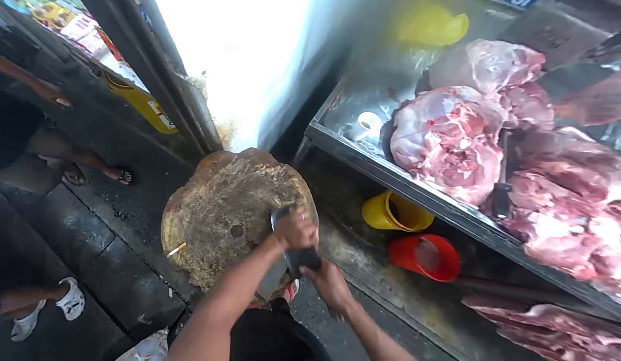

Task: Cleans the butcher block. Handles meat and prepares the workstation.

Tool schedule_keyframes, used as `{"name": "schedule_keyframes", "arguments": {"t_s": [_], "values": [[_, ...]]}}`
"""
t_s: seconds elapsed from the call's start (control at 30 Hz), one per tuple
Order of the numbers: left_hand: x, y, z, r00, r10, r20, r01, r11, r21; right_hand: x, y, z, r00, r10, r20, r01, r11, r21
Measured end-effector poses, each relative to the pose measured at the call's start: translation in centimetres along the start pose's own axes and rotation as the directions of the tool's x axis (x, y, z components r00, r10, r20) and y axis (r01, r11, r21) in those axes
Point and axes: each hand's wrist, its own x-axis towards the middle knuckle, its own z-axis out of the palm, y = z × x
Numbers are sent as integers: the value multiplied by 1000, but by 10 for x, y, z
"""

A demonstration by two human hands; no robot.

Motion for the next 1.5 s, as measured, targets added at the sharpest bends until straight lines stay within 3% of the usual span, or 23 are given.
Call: {"name": "schedule_keyframes", "arguments": {"t_s": [0.1, 0.17, 0.33, 0.4, 0.47, 0.57, 0.67, 0.8, 0.97, 1.13, 1.2, 1.33, 1.43, 1.5], "values": [[48, -61, 2, 992, 116, 52, -120, 989, 85, 45, -40, -12, 997, -17, -70, 20, 999, 49], [42, -59, 12, 986, 162, 48, -166, 982, 94, 40, -33, -2, 996, 8, -84, -2, 997, 71], [-45, 43, 22, 999, 2, 36, -1, 1000, -24, -46, 33, 29, 996, 58, 61, -61, 997, 57], [-73, 88, 22, 990, -141, 14, 141, 990, -28, -72, 60, 19, 977, 66, 202, -60, 998, -34], [-83, 124, 23, 938, -347, 16, 347, 937, -20, -78, 76, -10, 931, 76, 356, -29, 991, -133], [-59, 123, 19, 845, -530, 72, 532, 847, -7, -54, 58, -55, 886, 61, 460, 43, 976, -213], [-41, 103, 23, 856, -511, 75, 514, 858, -14, -45, 40, -65, 895, 72, 440, 35, 972, -231], [-53, 131, 20, 847, -532, 13, 532, 846, -25, -62, 46, -69, 880, 109, 463, 28, 960, -280], [-22, 82, 29, 939, -345, 14, 345, 939, -14, -40, 36, -63, 933, 98, 346, -29, 979, -199], [-62, 132, 36, 904, -428, -10, 427, 904, -6, -66, 73, -54, 883, 121, 454, -29, 978, -205], [-65, 127, 34, 906, -422, -44, 422, 906, 8, -60, 73, -47, 889, 120, 442, -22, 975, -221], [-27, 40, 6, 957, -290, -6, 289, 954, 74, -5, 18, -30, 964, 10, 265, 28, 990, -141], [23, -33, 0, 997, -26, 69, 19, 995, 102, 32, -23, -15, 999, 10, 40, -11, 1000, 4], [52, -59, 6, 978, 168, 121, -182, 975, 124, 44, -35, -4, 994, 70, -86, -61, 993, 103]]}}
